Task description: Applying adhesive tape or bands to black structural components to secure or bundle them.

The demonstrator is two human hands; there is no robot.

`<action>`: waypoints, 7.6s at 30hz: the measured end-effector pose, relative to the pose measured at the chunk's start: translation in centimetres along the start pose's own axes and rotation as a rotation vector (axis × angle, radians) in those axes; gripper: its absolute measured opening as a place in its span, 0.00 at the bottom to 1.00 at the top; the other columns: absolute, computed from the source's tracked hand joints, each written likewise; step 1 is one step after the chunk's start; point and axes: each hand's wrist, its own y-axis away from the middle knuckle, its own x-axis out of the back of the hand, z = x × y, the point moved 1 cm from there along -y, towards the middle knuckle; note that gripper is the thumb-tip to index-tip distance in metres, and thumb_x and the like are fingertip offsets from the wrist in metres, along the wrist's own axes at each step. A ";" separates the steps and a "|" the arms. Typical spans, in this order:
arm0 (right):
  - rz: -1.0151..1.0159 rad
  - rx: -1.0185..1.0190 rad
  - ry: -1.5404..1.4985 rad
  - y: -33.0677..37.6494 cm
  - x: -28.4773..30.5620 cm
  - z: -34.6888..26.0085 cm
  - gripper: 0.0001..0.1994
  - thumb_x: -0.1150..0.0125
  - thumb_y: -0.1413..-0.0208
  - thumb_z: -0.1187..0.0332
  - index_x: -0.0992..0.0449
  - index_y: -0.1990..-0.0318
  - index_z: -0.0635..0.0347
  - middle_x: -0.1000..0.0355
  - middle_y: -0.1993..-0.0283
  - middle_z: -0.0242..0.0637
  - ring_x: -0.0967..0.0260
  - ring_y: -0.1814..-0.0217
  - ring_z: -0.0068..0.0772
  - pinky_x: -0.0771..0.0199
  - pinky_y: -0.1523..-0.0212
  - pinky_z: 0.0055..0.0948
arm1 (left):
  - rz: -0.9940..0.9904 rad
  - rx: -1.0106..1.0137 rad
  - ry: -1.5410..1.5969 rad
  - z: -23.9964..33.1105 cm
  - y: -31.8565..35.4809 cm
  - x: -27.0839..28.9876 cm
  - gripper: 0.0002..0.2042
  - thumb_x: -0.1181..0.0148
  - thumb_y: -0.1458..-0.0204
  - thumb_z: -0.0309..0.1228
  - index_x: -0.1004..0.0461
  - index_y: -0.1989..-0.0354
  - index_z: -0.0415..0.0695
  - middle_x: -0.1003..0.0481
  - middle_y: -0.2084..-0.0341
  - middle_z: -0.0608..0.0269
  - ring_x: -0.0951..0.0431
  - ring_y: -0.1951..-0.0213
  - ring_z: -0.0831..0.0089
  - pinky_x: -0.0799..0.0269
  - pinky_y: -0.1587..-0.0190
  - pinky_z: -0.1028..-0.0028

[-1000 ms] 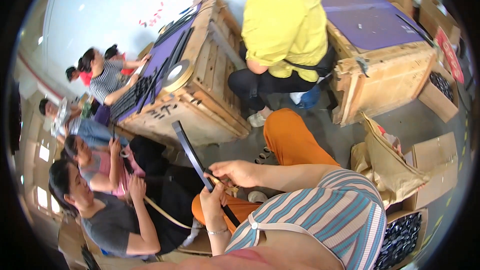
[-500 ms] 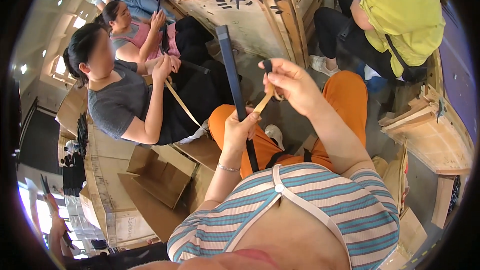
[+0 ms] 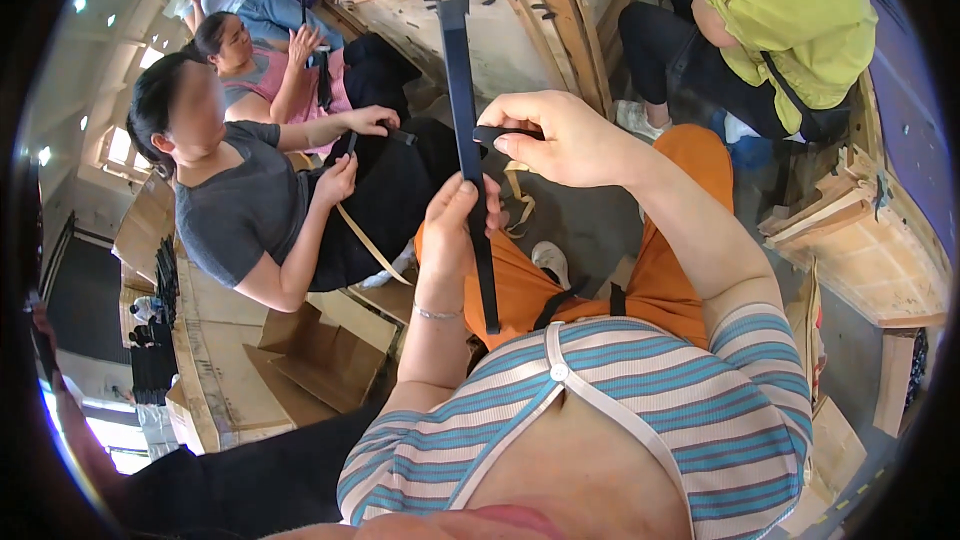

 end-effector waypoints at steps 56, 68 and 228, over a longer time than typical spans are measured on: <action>-0.054 -0.502 -0.046 4.5 5.6 6.1 0.07 0.47 0.44 0.66 0.29 0.67 0.60 0.32 0.76 0.24 0.37 0.75 0.11 0.37 0.74 0.13 | 0.018 0.174 0.155 -1.6 -3.6 2.3 0.16 0.63 0.41 0.39 0.35 0.61 0.38 0.35 0.79 0.64 0.41 0.84 0.79 0.47 0.81 0.80; -0.012 -0.351 -0.092 2.0 0.0 3.9 0.09 0.48 0.43 0.67 0.30 0.70 0.64 0.34 0.78 0.26 0.39 0.77 0.14 0.37 0.76 0.15 | 0.128 0.148 -0.046 -3.4 2.2 1.3 0.13 0.60 0.41 0.37 0.35 0.69 0.42 0.36 0.85 0.70 0.41 0.86 0.83 0.47 0.84 0.84; 0.496 -0.055 -0.062 4.7 -0.4 1.1 0.21 0.36 0.54 0.71 0.45 0.86 0.60 0.33 0.82 0.32 0.40 0.79 0.11 0.45 0.83 0.19 | -0.319 0.144 0.161 -2.1 0.4 -2.3 0.21 0.48 0.48 0.49 0.35 0.69 0.39 0.37 0.90 0.66 0.41 0.88 0.80 0.47 0.85 0.83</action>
